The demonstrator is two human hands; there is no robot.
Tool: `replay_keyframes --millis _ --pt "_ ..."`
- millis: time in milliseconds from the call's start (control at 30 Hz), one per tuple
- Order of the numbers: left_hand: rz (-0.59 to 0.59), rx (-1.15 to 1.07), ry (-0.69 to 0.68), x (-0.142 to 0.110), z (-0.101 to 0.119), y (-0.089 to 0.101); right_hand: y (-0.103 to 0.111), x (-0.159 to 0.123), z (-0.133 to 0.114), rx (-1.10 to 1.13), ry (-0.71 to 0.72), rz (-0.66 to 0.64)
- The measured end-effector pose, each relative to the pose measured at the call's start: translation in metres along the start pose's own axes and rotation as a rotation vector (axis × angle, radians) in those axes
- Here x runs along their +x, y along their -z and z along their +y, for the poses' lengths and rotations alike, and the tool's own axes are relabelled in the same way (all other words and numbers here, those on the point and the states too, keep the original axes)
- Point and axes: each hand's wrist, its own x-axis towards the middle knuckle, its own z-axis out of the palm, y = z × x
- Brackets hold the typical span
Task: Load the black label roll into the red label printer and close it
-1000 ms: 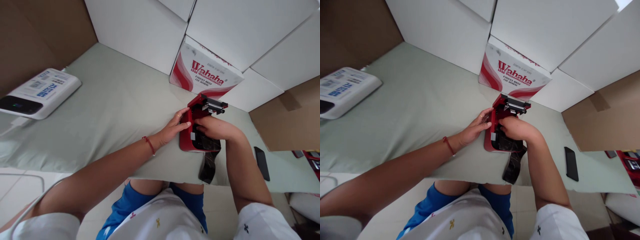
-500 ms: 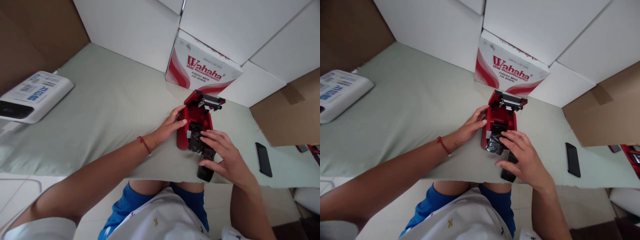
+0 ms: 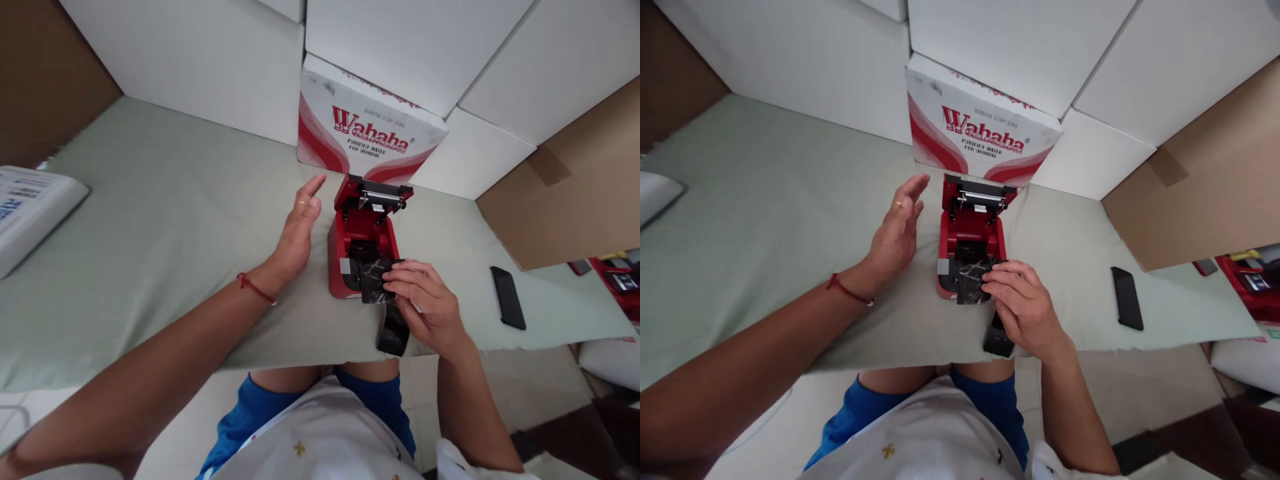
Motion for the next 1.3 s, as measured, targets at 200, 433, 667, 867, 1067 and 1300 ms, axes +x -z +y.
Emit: replay_keyframes --millis 200,433,667,867,1067,1300 --pt "-0.120 -0.045 -0.034 0.029 0.018 -0.013 -0.003 -0.005 -0.001 -0.091 -0.019 -0.038" --pt "-0.135 0.119 -0.162 0.009 0.052 -0.008 -0.001 -0.018 -0.001 -0.156 0.006 0.027" --pt "-0.357 0.303 -0.442 -0.028 0.056 0.006 0.000 -0.026 -0.003 -0.057 -0.033 0.035" --pt "-0.375 0.381 -0.360 -0.054 0.046 0.007 -0.004 -0.025 0.003 0.130 -0.129 0.097" --pt "-0.313 0.321 -0.357 -0.056 0.040 0.001 -0.023 -0.013 0.008 0.080 -0.197 0.357" --pt "-0.287 0.363 -0.371 -0.059 0.040 -0.003 -0.033 -0.007 0.022 0.044 -0.270 0.249"
